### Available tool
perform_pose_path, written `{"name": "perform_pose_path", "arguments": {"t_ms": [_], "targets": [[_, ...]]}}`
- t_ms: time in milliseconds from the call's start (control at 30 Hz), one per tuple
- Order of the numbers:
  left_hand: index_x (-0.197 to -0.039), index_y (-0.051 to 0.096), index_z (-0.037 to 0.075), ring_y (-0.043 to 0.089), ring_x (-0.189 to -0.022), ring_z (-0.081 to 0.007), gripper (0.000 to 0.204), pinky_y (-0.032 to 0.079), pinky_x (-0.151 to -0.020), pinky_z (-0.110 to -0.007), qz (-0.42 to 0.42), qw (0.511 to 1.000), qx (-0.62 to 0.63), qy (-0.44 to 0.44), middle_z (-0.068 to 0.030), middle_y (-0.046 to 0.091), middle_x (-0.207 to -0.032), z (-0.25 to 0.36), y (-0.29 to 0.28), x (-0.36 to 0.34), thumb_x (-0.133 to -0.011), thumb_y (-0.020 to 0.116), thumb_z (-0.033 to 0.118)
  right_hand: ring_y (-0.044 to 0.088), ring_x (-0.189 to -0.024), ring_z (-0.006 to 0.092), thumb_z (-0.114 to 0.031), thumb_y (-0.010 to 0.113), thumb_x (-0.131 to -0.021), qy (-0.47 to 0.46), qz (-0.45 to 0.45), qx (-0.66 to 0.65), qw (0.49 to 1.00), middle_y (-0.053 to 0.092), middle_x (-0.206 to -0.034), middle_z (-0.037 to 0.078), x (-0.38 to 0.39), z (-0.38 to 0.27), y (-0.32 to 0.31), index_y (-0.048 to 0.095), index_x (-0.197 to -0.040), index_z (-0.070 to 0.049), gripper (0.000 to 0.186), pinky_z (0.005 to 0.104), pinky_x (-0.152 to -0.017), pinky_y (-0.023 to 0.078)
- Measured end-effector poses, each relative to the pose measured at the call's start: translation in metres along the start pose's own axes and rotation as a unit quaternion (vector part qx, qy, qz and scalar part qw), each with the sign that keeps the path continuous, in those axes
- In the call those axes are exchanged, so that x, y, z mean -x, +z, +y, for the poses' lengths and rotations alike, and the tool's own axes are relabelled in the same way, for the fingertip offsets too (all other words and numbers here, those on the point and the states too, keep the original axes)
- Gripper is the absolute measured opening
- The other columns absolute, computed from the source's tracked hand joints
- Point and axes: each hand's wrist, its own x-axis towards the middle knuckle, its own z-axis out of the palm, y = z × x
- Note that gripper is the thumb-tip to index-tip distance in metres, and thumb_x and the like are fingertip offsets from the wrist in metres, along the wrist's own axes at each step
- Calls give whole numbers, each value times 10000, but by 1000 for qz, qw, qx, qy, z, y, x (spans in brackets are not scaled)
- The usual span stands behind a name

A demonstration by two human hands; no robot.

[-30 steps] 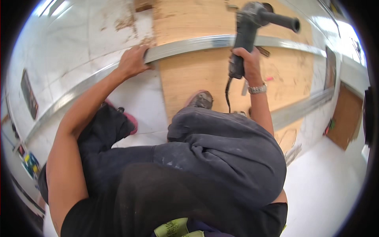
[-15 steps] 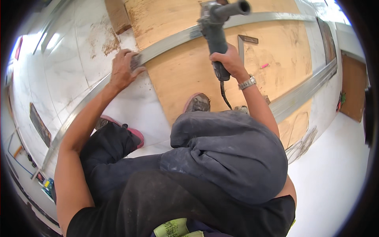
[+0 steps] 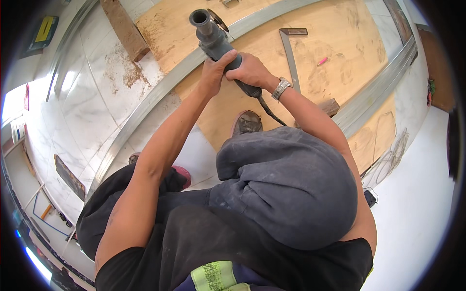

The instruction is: The person marks a metal track using a square and a pencil, cuts the track with an angle grinder, and then uses a hammer to fold or align the cut edges.

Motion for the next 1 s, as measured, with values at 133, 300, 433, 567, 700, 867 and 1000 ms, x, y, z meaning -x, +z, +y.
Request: {"name": "perform_pose_path", "arguments": {"t_ms": [133,300,433,567,700,867,1000], "targets": [[-1091,651,93,626,-910,-110,366,510,-798,-295,6,1000,-28,-1,4,667,-1005,0,1,-10,-852,835,301,703,-767,251,-357,782,-639,30,5,-10,999,727,-808,135,-4,2,-1,713,-865,-20,411,346,-713,549],[-1094,649,99,616,-899,-106,366,505,-788,-297,12,1000,-25,3,5,660,-1001,-4,0,-12,-848,832,300,707,-775,255,-366,789,-636,15,6,-7,1000,733,-826,139,-5,4,0,721,-893,-21,436,351,-718,552],[-1101,645,99,611,-896,-102,387,504,-790,-298,18,1000,-25,-3,8,655,-1000,-7,-3,-12,-840,835,313,710,-781,260,-368,791,-635,21,10,-4,1000,736,-840,142,-5,3,1,724,-911,-22,448,353,-724,554],[-1101,644,97,611,-893,-101,394,504,-786,-295,25,999,-29,-1,10,653,-1003,-7,-3,-12,-839,835,320,708,-778,256,-365,791,-633,28,-3,1,1000,735,-840,139,-5,3,1,722,-911,-20,449,352,-723,553],[-1100,645,95,612,-898,-99,388,503,-790,-296,29,999,-32,9,12,654,-1002,-6,-1,-11,-841,831,317,702,-768,249,-356,792,-632,28,-7,-15,999,734,-839,133,-7,4,1,717,-900,-17,439,349,-719,551],[-1083,649,95,616,-871,-97,373,504,-775,-290,34,999,-24,23,15,659,-982,-4,4,-8,-842,828,316,698,-762,243,-348,792,-635,31,-12,-27,999,734,-832,131,-10,8,3,715,-881,-15,421,343,-712,548],[-1039,658,96,616,-828,-95,334,502,-723,-285,41,998,-28,25,12,660,-951,-1,6,-6,-845,821,313,690,-740,224,-336,787,-646,31,-10,-37,999,727,-807,121,-11,8,4,713,-862,-15,394,336,-690,541]]}}
